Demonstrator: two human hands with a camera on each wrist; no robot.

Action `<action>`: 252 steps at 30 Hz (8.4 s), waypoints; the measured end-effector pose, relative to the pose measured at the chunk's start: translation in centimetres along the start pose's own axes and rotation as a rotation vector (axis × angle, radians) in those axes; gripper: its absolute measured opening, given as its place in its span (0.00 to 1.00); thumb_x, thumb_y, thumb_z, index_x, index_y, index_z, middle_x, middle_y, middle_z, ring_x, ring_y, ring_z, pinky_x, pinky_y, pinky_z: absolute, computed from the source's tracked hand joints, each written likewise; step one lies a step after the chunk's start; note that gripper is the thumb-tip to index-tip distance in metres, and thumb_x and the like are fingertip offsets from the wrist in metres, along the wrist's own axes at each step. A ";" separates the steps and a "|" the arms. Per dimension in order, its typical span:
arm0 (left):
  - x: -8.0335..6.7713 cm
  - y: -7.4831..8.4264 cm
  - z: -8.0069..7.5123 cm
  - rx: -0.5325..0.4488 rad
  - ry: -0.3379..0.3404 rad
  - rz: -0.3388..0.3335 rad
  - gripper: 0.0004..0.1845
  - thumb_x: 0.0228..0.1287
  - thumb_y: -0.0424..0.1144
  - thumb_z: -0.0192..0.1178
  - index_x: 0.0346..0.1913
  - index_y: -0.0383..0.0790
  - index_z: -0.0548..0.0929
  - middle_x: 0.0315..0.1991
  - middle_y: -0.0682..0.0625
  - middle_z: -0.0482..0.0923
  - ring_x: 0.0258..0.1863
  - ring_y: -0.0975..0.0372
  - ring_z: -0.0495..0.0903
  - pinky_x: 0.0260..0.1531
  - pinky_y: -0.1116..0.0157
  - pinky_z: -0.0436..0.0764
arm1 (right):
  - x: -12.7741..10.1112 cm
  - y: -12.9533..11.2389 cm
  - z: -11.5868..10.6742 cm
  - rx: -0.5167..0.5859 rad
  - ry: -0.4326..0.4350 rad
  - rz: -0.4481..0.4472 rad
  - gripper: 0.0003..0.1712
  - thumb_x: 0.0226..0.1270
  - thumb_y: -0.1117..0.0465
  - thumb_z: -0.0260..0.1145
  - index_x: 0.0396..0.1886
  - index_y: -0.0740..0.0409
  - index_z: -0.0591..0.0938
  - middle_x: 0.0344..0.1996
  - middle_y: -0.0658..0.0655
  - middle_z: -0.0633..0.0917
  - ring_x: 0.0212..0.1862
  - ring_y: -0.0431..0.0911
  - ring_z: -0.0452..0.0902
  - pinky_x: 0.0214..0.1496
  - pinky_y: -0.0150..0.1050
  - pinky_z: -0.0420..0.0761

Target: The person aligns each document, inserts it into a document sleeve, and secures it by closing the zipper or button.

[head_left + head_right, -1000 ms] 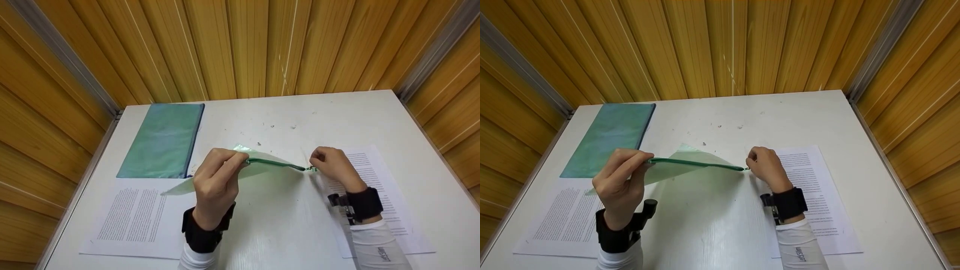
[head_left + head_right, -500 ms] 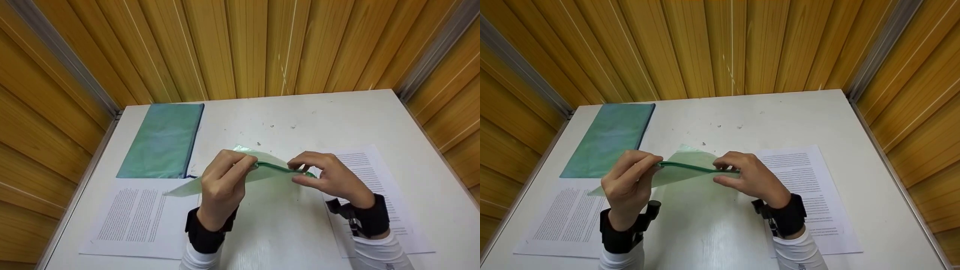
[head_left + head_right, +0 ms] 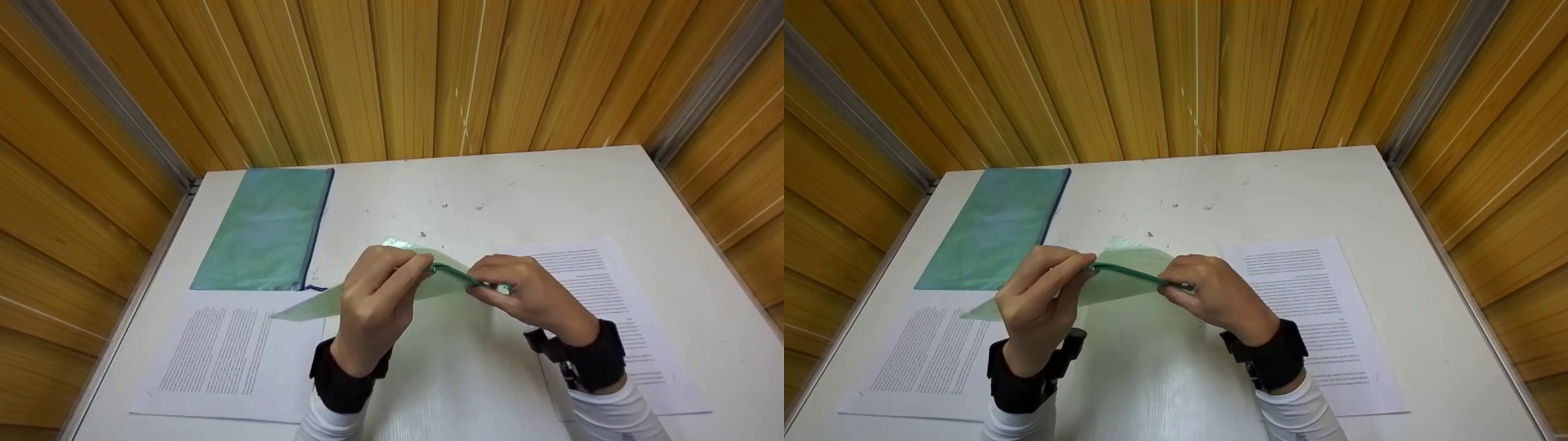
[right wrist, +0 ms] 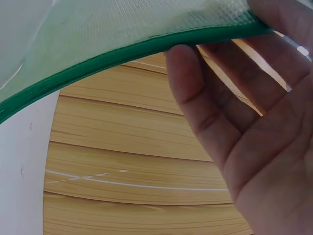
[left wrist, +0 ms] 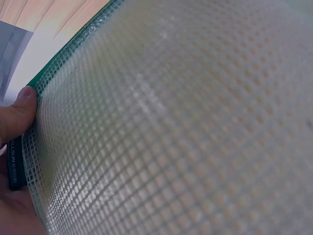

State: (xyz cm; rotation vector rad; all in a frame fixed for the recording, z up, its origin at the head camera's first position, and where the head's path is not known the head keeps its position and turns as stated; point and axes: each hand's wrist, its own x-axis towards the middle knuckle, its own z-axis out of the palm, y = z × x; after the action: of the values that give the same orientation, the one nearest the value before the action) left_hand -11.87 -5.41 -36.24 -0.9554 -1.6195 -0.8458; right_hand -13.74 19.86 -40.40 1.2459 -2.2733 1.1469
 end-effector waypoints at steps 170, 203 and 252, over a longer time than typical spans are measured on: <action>-8.7 3.8 16.5 -0.231 -1.114 -0.996 0.31 0.71 0.45 0.66 0.72 0.32 0.78 0.68 0.46 0.84 0.69 0.60 0.79 0.71 0.67 0.74 | -12.2 10.6 -10.0 -0.114 -0.081 1.317 0.42 0.86 0.47 0.51 0.74 0.84 0.62 0.73 0.88 0.63 0.71 0.79 0.64 0.73 0.72 0.67; -9.3 0.7 15.5 -0.843 -0.559 -1.657 0.26 0.68 0.30 0.63 0.68 0.28 0.77 0.57 0.41 0.80 0.42 0.56 0.85 0.49 0.58 0.89 | -12.5 10.8 -9.8 0.043 0.144 1.429 0.42 0.82 0.54 0.53 0.81 0.79 0.55 0.75 0.84 0.63 0.72 0.73 0.65 0.73 0.65 0.68; -6.8 -3.4 11.6 -0.700 -0.133 -1.232 0.12 0.79 0.30 0.60 0.53 0.22 0.88 0.39 0.28 0.89 0.29 0.71 0.84 0.34 0.75 0.82 | -8.6 6.0 -8.8 0.609 0.453 0.681 0.18 0.82 0.71 0.59 0.66 0.66 0.83 0.52 0.50 0.92 0.49 0.41 0.89 0.51 0.31 0.86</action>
State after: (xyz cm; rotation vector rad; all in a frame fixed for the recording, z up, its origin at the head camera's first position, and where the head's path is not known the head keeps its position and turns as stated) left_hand -18.66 2.16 -45.70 -0.3305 -2.0246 -2.3219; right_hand -14.57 33.32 -42.92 0.2395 -2.0838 2.2064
